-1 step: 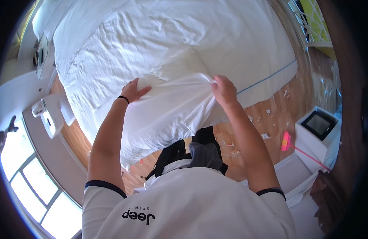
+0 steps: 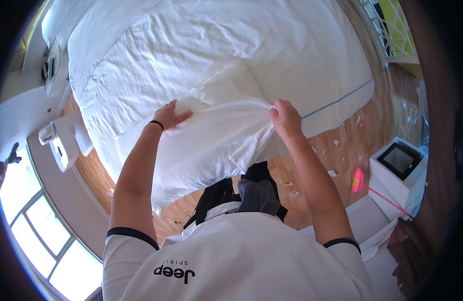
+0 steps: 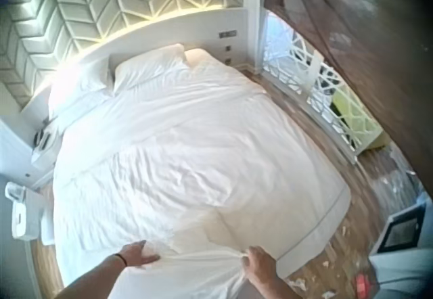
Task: The person inserts a pillow into a pillowcase on a bed. They align the corners, push the pillow inside, and smooth the case before placing the finished pillow on the bed.
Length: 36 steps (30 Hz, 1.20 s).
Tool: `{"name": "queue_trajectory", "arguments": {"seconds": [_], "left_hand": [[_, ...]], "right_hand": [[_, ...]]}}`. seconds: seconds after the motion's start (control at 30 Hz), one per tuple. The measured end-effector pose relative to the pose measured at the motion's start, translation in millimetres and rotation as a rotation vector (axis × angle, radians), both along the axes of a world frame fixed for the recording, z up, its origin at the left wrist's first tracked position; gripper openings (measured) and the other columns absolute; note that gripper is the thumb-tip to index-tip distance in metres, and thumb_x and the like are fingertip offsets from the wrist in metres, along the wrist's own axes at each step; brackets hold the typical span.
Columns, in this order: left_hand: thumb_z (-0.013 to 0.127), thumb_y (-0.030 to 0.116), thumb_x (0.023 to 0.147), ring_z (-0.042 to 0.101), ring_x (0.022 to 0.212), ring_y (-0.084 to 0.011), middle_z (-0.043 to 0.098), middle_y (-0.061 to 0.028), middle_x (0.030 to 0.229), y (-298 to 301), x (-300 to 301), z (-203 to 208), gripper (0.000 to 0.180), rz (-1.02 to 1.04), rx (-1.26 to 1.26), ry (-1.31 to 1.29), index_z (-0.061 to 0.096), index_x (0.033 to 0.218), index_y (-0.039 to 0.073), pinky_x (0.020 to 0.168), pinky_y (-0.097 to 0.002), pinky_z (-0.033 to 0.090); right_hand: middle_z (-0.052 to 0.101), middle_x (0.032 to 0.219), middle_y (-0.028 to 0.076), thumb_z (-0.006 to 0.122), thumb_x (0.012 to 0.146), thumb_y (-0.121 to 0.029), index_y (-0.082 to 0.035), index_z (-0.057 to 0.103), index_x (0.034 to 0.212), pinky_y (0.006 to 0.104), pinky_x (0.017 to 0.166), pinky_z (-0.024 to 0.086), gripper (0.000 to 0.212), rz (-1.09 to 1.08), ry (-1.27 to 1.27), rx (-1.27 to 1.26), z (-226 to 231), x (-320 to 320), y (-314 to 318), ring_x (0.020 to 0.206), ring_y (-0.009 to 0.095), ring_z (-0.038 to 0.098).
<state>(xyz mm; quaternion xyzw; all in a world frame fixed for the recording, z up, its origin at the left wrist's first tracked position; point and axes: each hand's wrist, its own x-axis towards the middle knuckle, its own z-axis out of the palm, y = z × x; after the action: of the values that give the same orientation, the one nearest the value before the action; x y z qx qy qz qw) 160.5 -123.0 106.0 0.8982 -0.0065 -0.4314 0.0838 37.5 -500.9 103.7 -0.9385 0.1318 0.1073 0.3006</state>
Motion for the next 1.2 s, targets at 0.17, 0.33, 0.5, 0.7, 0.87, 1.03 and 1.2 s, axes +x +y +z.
{"name": "queue_trajectory", "arguments": {"seconds": [0.17,0.33,0.5,0.7,0.87,1.03,1.2], "left_hand": [[0.074,0.062,0.074,0.059,0.117,-0.0306,0.066,-0.0145,0.122,5.0,-41.9,4.8,0.083,0.043,-0.145,0.226,0.053,0.136,0.01,0.1,-0.0385,0.045],[0.07,0.037,0.084,0.067,0.09,-0.0342,0.071,-0.0172,0.094,11.1,-78.2,93.0,0.04,0.105,-0.4,-0.033,0.068,0.113,0.01,0.08,-0.0417,0.052],[0.072,0.025,0.084,0.067,0.082,-0.0376,0.07,-0.0171,0.088,32.6,-92.7,204.2,0.024,0.145,-0.223,-0.447,0.069,0.101,0.009,0.068,-0.0435,0.053],[0.067,0.009,0.08,0.063,0.068,-0.0341,0.063,-0.0176,0.076,-25.4,-139.4,166.3,0.052,-0.122,-0.19,-0.786,0.048,0.124,-0.01,0.062,-0.0442,0.052],[0.053,0.006,0.084,0.064,0.073,-0.0304,0.065,-0.0152,0.081,-112.0,-184.3,31.4,0.051,-0.116,-0.253,-0.618,0.045,0.132,-0.006,0.068,-0.0451,0.052],[0.053,0.009,0.086,0.066,0.083,-0.0343,0.066,-0.0163,0.089,-158.7,-206.8,-6.1,0.045,-0.257,-0.415,-0.231,0.052,0.13,0.005,0.076,-0.0469,0.052],[0.065,0.009,0.083,0.061,0.097,-0.0339,0.063,-0.0164,0.105,-155.5,-118.5,35.8,0.038,-0.141,-0.69,-0.647,0.06,0.121,0.005,0.087,-0.0443,0.05]], "right_hand": [[0.067,0.096,0.021,0.072,0.082,-0.046,0.002,0.055,0.11,0.0442,0.068,0.055,0.058,0.107,0.556,0.153,62.9,-41.1,2.3,0.079,0.032,0.069],[0.066,0.106,0.025,0.079,0.076,-0.044,0.015,0.04,0.129,0.0375,0.083,0.054,0.088,-0.009,0.481,0.441,15.5,-64.2,60.0,0.094,0.03,0.068],[0.064,0.111,0.015,0.07,0.088,-0.042,0.008,0.036,0.14,0.0344,0.091,0.05,0.08,-0.291,0.337,1.117,56.7,21.6,104.4,0.1,0.022,0.063],[0.057,0.122,0.013,0.049,0.089,-0.07,-0.008,0.042,0.142,0.0403,0.098,0.044,0.082,-0.31,0.562,1.656,72.1,163.4,75.2,0.107,0.024,0.056],[0.051,0.138,0.015,0.046,0.085,-0.078,-0.004,0.033,0.148,0.0397,0.101,0.042,0.098,-0.164,0.456,1.421,95.9,179.2,-36.3,0.118,0.025,0.054],[0.045,0.146,0.016,0.049,0.089,-0.07,-0.003,0.032,0.149,0.0422,0.111,0.033,0.091,-0.168,0.46,0.861,69.2,132.1,-102.7,0.132,0.024,0.045],[0.048,0.143,0.02,0.067,0.085,-0.057,0.003,0.039,0.143,0.0327,0.11,0.034,0.088,-0.055,0.355,0.616,41.4,127.9,-91.6,0.136,0.03,0.043]]}}
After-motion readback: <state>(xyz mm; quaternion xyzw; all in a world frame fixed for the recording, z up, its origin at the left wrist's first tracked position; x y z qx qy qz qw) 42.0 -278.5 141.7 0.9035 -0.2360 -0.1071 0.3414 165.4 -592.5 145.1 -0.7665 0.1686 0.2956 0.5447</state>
